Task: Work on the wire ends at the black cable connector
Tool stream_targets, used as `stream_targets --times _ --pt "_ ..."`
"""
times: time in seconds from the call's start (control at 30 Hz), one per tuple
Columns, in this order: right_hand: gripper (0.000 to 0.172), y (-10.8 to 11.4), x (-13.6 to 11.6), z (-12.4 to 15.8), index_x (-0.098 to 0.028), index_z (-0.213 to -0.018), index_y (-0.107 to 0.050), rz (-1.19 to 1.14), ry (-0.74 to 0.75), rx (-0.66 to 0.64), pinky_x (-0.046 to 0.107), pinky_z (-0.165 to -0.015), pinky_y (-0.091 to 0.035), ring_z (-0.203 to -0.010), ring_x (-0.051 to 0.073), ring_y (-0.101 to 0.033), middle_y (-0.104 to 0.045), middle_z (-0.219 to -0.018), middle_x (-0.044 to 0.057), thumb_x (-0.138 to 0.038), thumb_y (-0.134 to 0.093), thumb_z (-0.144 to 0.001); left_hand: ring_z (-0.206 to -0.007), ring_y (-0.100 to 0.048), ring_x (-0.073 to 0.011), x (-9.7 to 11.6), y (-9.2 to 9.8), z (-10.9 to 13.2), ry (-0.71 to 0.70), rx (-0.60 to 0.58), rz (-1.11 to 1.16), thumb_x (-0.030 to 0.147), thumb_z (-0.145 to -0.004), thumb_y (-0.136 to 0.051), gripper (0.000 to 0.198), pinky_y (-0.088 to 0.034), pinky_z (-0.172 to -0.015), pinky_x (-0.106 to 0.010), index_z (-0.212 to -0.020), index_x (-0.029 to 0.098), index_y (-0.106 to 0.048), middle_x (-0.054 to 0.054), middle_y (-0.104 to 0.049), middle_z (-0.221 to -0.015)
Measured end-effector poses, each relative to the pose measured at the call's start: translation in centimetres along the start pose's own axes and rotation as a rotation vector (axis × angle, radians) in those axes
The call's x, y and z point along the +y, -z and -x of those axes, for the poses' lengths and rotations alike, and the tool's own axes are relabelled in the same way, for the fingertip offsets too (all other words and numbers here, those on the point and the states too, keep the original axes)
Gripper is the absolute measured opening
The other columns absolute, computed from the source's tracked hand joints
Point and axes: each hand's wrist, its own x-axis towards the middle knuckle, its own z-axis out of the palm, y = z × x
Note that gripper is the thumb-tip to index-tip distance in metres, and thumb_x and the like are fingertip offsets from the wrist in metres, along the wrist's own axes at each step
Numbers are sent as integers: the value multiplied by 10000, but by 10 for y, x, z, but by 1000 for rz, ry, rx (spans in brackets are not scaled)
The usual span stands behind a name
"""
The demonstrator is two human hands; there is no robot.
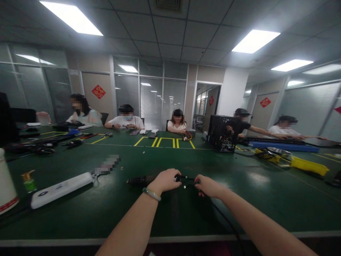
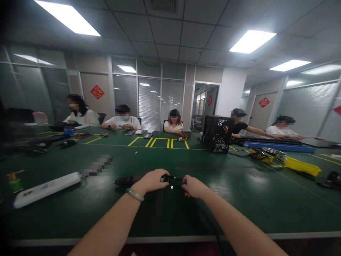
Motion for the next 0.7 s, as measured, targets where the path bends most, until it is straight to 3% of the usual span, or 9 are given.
stream_targets --times 0.07,0.13,0.27,0.3,0.33,0.4,0.53,0.7 --pt "234 -1 3 2 -163 -1123 -493 -25 8 -35 205 -532 -433 -614 137 -619 -656 -729 43 -249 -389 -932 -987 -562 -213 3 -2 -1 -2 7 -9 438 -773 -565 351 -433 -867 -314 -1077 263 -581 -33 -600 -1081" --pt "246 -5 3 7 -171 -1077 -536 74 40 15 237 -576 -448 -650 155 -618 -647 -745 54 -283 -360 -946 -995 -559 -211 4 -4 -3 12 14 -14 422 -790 -548 321 -430 -875 -315 -1067 265 -586 -32 -602 -1081" --pt "219 -20 -7 16 -164 -963 -610 573 259 420 385 -822 -432 -982 281 -558 -576 -1062 141 -347 -540 -865 -993 -558 -205 4 -7 -4 31 36 -8 393 -801 -535 288 -426 -887 -312 -1052 264 -592 -27 -612 -1069" --pt "217 -23 -10 16 -153 -969 -611 676 341 468 407 -874 -406 -1046 302 -522 -548 -1116 154 -327 -576 -845 -995 -558 -203 4 -7 -5 32 33 -8 385 -802 -534 283 -425 -889 -311 -1052 263 -592 -26 -613 -1069" --pt "213 -24 -13 15 -147 -984 -608 745 428 455 412 -900 -391 -1063 303 -510 -543 -1125 153 -302 -585 -839 -997 -558 -201 4 -7 -5 35 26 -8 378 -805 -532 281 -424 -891 -311 -1055 264 -591 -25 -614 -1073" --pt "188 -21 -17 9 -147 -980 -609 785 550 306 381 -873 -409 -987 271 -551 -585 -1045 124 -278 -570 -851 -1003 -559 -199 5 -7 -4 38 13 -10 374 -812 -524 282 -425 -893 -314 -1064 266 -586 -25 -614 -1079" --pt "200 -4 -22 -9 -180 -895 -639 630 592 96 286 -715 -425 -818 209 -592 -636 -907 61 -360 -571 -843 -1019 -553 -203 7 -6 -4 24 34 -27 354 -800 -537 281 -422 -899 -313 -1063 267 -584 -27 -619 -1064" --pt "230 -3 -21 -33 -161 -795 -640 294 521 200 222 -596 -362 -679 139 -545 -626 -750 13 -372 -559 -837 -1000 -563 -212 7 -8 -5 67 23 -27 353 -797 -535 274 -429 -882 -320 -1046 255 -595 -38 -625 -1044"
